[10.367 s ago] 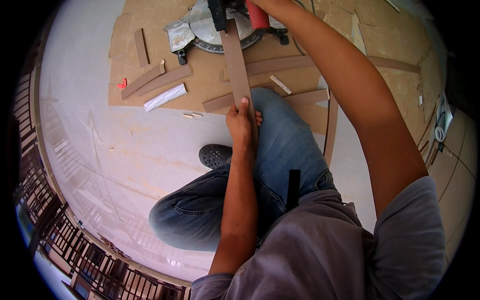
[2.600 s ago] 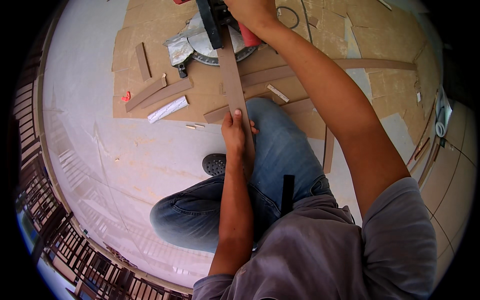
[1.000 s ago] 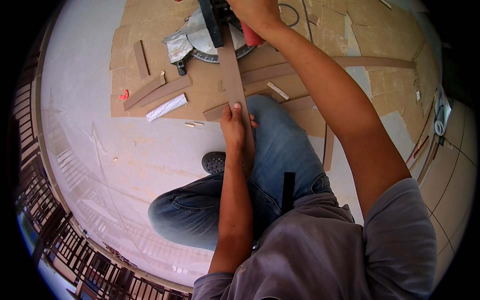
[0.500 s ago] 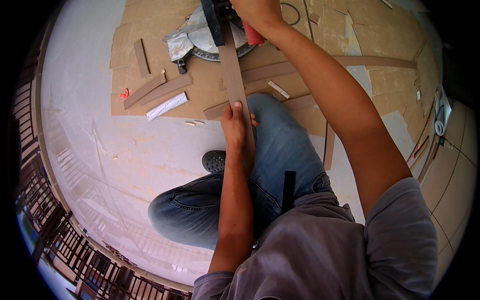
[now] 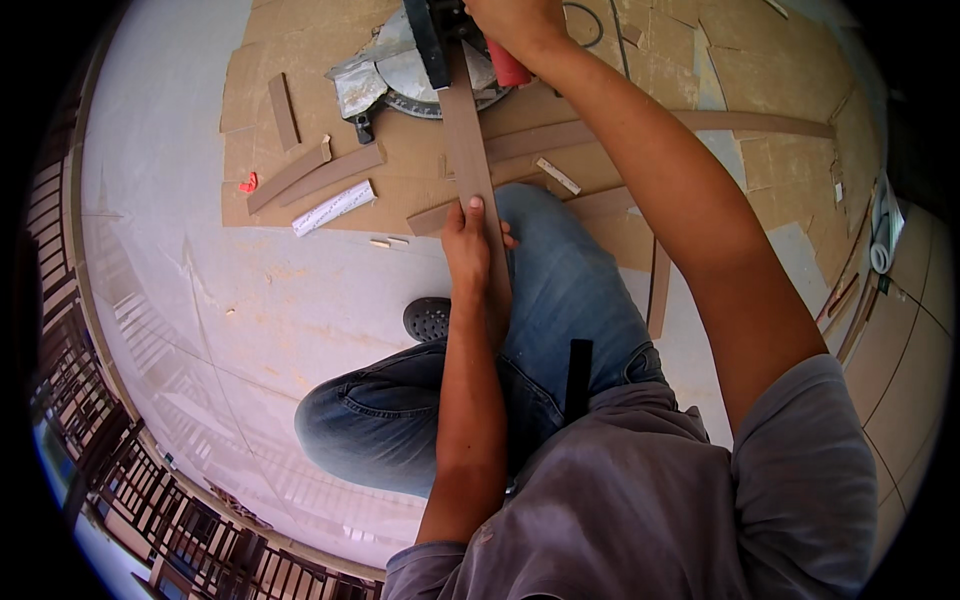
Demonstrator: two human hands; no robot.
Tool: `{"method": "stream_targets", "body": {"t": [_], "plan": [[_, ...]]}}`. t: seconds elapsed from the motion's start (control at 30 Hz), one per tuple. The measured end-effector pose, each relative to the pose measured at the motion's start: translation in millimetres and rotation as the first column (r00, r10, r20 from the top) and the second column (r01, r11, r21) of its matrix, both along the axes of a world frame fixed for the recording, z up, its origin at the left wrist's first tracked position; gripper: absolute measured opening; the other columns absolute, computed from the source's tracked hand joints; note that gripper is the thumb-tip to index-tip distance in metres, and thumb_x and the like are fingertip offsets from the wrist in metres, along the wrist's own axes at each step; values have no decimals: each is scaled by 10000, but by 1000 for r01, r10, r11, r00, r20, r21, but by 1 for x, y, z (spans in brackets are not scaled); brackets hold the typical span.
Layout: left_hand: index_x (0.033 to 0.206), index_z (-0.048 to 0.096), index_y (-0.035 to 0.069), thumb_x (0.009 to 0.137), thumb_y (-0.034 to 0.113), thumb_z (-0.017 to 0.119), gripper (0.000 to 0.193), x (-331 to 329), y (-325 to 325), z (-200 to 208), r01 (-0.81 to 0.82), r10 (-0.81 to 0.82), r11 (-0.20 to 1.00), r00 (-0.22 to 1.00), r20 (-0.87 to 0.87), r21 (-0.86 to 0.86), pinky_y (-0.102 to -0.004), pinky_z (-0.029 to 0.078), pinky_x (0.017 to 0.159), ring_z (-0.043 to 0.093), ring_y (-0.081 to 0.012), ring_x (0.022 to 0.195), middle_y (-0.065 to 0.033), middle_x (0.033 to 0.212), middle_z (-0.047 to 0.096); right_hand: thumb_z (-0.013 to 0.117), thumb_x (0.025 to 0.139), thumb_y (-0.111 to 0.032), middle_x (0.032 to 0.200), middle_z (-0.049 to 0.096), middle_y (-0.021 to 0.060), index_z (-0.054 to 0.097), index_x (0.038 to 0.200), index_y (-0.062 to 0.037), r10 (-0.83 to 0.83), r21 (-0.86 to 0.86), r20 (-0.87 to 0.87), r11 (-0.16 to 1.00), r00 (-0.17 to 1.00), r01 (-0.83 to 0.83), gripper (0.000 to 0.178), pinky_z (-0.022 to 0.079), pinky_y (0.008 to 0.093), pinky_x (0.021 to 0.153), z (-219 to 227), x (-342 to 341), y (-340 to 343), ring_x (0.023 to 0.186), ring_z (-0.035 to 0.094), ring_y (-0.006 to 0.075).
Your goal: The person measures and marks a wooden strip against a wall base, then carries it to a miter saw on a patio and cuts the strip into smaller pieces.
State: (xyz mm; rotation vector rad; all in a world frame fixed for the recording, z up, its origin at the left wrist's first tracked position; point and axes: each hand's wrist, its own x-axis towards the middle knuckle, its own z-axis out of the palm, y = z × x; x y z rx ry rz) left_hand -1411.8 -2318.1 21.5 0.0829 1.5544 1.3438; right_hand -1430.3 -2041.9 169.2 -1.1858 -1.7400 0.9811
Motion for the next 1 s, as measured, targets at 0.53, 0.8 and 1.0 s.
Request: {"method": "stream_targets", "body": {"t": [0.53,0.8,1.0], "plan": [[1077,576,-3,1109,334,547,340,-2,-2,4,-20,20,1000,1000,-8,-19,-355,546,522,640,-217,547,-133,738,656,720,951,-230,795,718,139,633,1163,-52,8,19,-17,1000,1000,-7,290,546,385,543,-5,-1,4,577,694,229],[1008,590,-6,1106,327,558,348,-1,-2,4,-31,30,999,999,-42,-28,-351,518,513,649,-207,538,-132,706,676,724,955,-232,800,722,124,638,1165,-57,0,1,14,1000,1000,0,287,543,377,540,-3,1,2,573,689,207],[1003,584,-15,1108,317,554,349,-1,-2,2,-34,33,999,999,-38,-26,-353,519,516,653,-208,541,-133,705,675,721,963,-236,818,732,122,639,1171,-56,14,-7,14,1000,1000,-14,287,547,374,545,-4,1,1,576,690,204]]}}
